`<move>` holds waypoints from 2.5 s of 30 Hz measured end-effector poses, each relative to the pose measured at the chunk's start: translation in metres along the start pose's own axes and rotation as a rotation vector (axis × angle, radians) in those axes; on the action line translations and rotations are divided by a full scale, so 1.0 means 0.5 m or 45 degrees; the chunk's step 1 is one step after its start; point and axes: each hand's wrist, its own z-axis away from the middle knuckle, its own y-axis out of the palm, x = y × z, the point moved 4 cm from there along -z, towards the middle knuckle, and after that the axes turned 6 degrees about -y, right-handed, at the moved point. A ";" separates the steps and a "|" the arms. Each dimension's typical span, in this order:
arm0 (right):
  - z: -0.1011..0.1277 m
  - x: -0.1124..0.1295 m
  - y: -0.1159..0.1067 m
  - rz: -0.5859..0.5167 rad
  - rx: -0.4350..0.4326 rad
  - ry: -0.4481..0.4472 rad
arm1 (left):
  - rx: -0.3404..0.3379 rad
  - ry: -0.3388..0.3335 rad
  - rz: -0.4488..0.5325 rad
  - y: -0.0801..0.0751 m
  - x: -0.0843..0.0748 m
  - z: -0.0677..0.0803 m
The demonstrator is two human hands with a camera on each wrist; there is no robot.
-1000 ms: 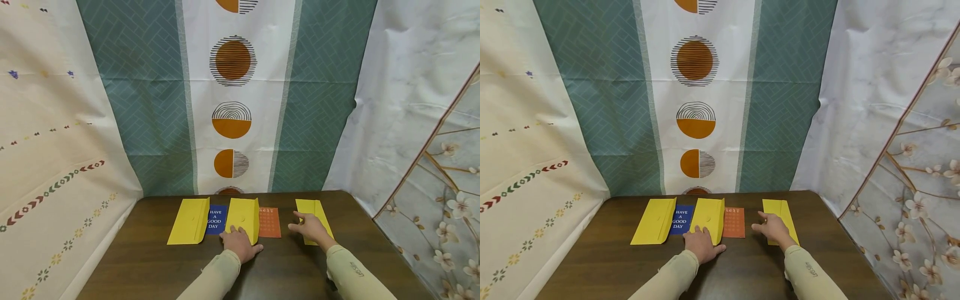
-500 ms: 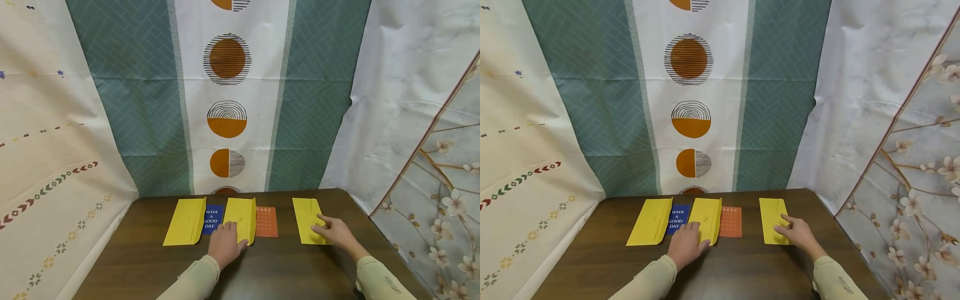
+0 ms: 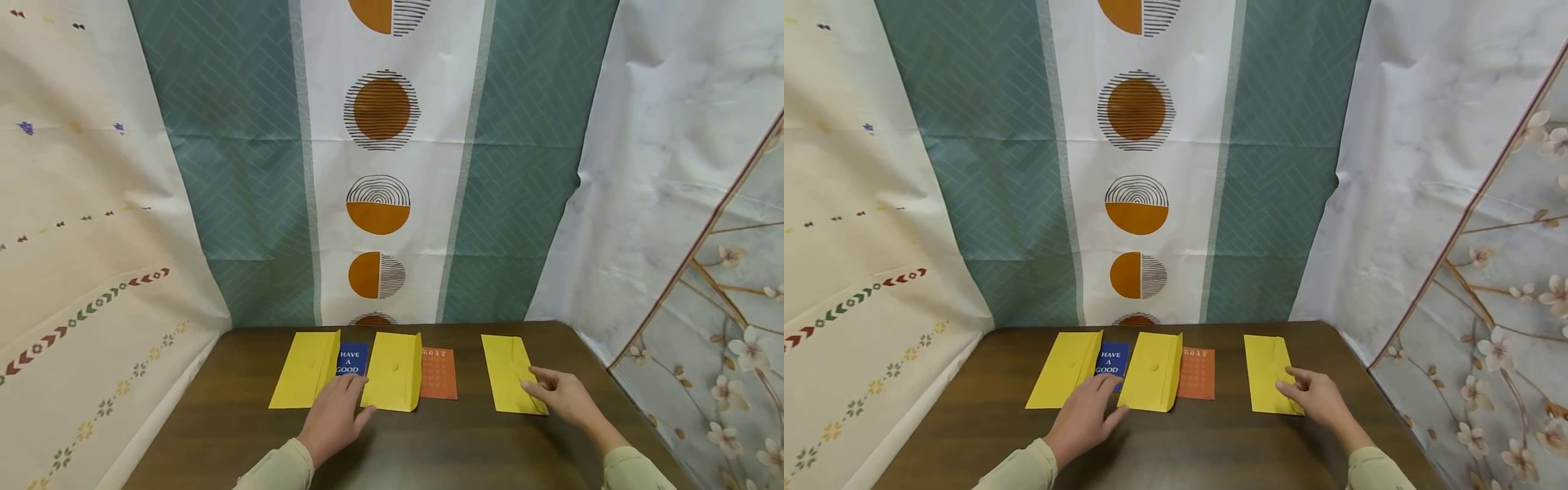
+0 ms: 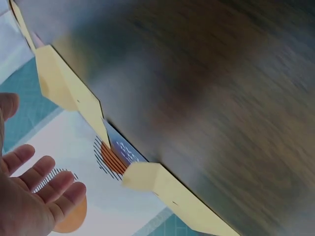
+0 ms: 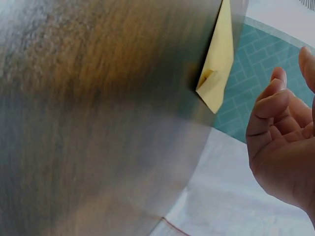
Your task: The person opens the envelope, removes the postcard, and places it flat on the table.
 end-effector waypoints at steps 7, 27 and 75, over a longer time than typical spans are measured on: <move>0.016 0.010 -0.016 -0.002 0.015 0.010 | 0.019 0.025 -0.016 -0.011 0.017 0.012; -0.010 0.048 -0.052 0.078 -0.031 -0.067 | 0.204 0.328 -0.047 0.004 -0.118 -0.058; -0.047 0.060 0.084 0.577 -0.040 -0.035 | 0.511 0.491 -0.425 0.243 -0.387 -0.085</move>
